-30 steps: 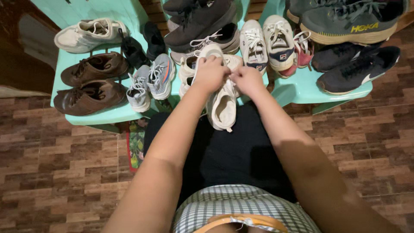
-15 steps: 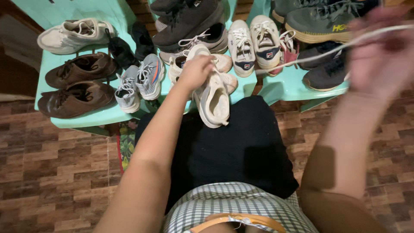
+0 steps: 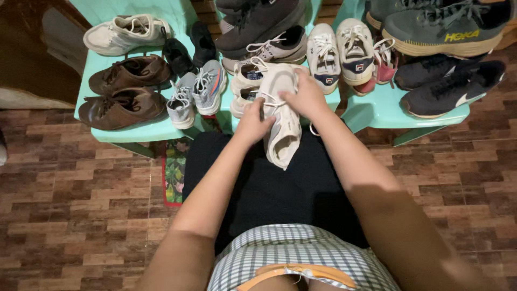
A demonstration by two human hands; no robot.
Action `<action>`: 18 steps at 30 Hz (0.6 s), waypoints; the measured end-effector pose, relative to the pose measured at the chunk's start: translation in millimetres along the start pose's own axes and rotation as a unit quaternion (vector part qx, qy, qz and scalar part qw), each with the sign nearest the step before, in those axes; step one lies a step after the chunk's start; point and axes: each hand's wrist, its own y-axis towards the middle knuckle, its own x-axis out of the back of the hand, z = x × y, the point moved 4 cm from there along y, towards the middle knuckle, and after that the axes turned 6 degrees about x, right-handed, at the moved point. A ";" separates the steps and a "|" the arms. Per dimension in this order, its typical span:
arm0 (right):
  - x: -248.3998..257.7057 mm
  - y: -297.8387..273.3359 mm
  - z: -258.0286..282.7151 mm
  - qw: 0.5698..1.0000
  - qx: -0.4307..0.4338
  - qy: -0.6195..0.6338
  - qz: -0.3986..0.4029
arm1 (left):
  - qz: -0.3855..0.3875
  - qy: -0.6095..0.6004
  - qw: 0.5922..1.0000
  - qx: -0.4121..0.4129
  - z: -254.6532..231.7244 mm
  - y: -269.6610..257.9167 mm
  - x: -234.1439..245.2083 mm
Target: The person unlaces a brown leather shoe and then a white sneaker, threading the laces back through the eyelets and tying them. The person handles the shoes one at a time while seated in front of a row of shoes on light green chairs.
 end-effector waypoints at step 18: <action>-5.2 67.9 -29.7 0.988 -0.013 0.143 -0.061 | -0.059 0.054 0.997 -0.022 3.4 12.5 -7.7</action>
